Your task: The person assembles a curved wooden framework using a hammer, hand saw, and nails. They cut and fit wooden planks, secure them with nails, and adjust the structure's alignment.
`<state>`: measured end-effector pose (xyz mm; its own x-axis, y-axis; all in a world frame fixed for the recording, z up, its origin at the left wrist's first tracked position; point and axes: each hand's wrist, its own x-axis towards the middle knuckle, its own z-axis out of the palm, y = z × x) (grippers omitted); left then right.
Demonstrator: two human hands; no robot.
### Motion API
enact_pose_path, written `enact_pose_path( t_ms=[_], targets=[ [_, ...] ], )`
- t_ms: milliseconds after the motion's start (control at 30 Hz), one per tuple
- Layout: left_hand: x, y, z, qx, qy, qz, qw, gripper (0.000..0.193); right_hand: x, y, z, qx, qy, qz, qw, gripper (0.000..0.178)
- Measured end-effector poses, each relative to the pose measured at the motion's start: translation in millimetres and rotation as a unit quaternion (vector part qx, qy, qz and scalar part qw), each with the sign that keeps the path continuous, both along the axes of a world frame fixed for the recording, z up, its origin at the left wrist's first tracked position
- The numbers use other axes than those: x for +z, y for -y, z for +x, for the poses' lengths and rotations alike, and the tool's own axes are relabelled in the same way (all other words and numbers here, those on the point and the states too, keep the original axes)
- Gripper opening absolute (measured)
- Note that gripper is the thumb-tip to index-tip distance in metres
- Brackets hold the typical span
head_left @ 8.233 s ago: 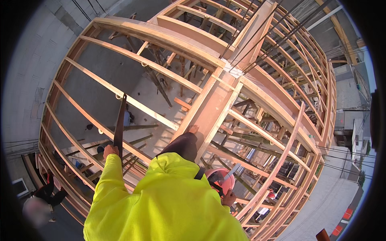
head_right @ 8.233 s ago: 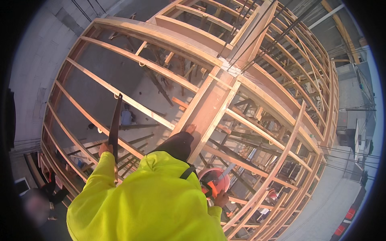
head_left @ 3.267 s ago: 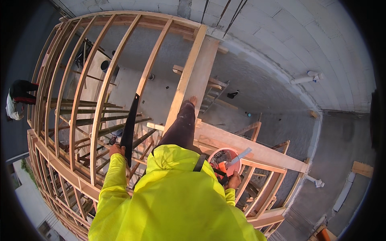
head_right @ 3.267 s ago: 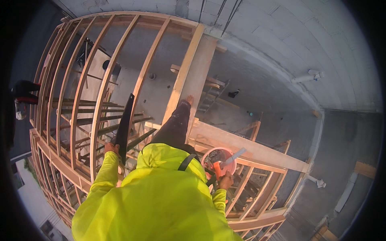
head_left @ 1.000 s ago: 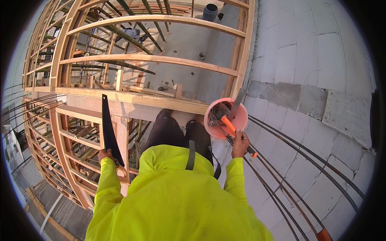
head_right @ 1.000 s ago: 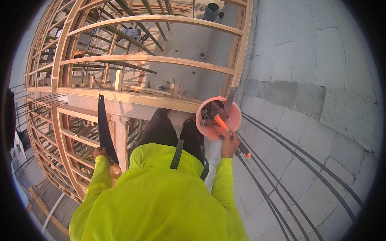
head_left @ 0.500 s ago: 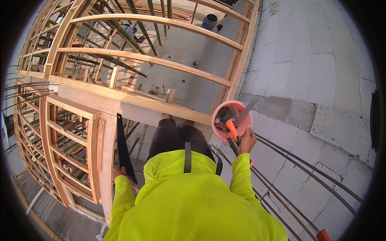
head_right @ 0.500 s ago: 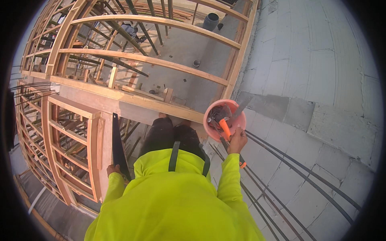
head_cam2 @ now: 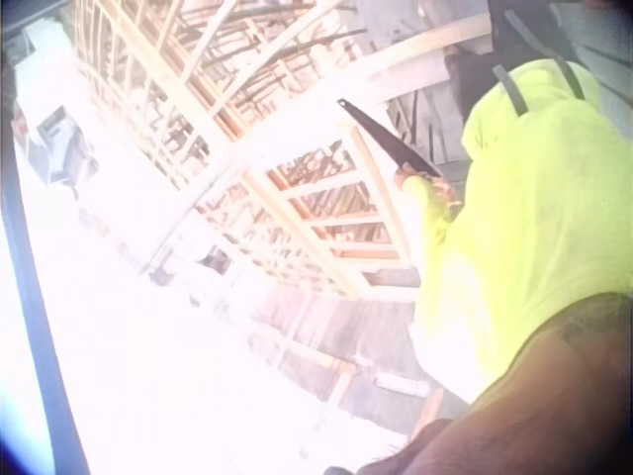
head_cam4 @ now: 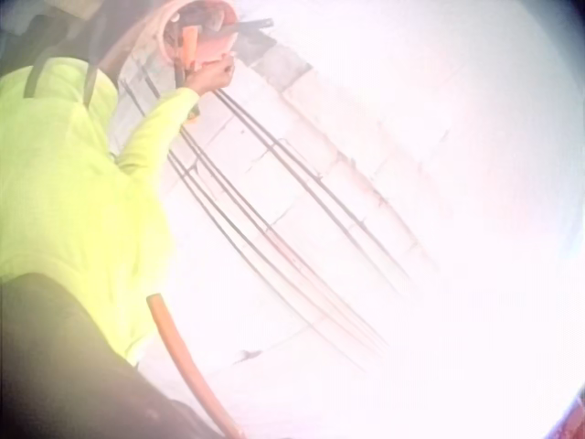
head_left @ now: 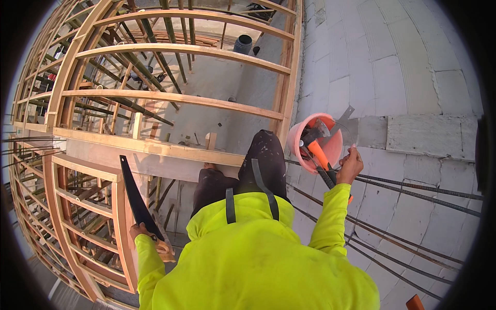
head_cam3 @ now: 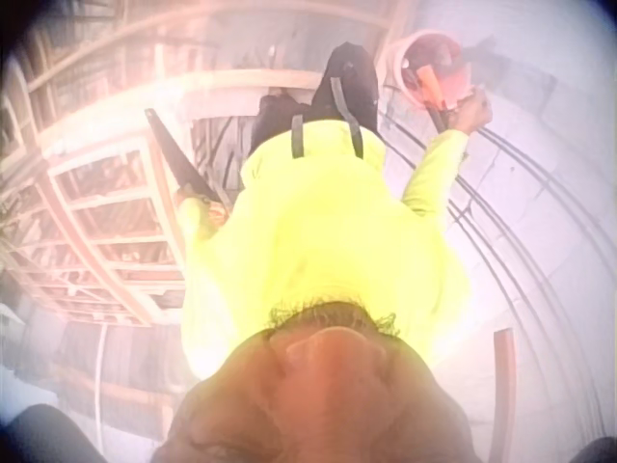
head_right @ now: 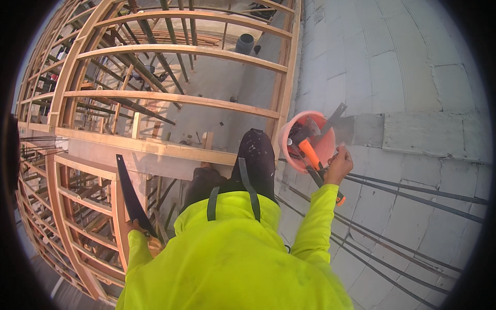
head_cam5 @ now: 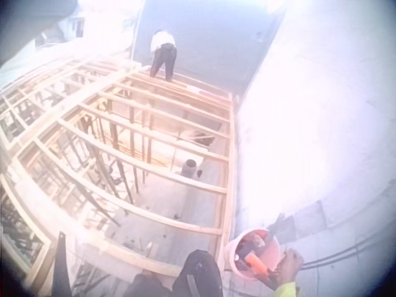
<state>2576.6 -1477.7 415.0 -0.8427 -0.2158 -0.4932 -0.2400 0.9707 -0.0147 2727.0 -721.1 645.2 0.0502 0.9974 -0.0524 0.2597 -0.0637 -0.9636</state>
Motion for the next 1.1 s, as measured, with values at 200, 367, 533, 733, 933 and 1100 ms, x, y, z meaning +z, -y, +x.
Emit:
enact_pose_path(
  t_ms=[200, 367, 533, 733, 933, 1100],
  targets=[
    [13, -35, -6, 0.122, 0.067, 0.071, 0.988, 0.035, 29, -33, -14, -0.009, -0.021, 0.053, 0.998, 0.030],
    [-24, -26, 47, 0.041, 0.050, -0.002, 0.998, 0.036, 39, -67, -40, 0.003, -0.016, 0.074, 0.997, 0.031],
    [-10, -91, 93, 0.073, 0.129, -0.038, 0.988, 0.038, 30, -128, -72, 0.008, -0.078, 0.024, 0.997, 0.034],
    [82, -222, 86, 0.167, 0.126, -0.060, 0.976, 0.037, -40, -224, -116, 0.030, -0.108, -0.078, 0.991, 0.031],
    [74, -230, 111, 0.052, 0.143, -0.133, 0.979, 0.035, -151, -345, -170, 0.065, -0.111, -0.155, 0.979, 0.024],
    [93, -295, 80, 0.055, 0.189, -0.178, 0.964, 0.034, -257, -441, -231, 0.079, -0.111, -0.191, 0.972, 0.022]
  ],
)
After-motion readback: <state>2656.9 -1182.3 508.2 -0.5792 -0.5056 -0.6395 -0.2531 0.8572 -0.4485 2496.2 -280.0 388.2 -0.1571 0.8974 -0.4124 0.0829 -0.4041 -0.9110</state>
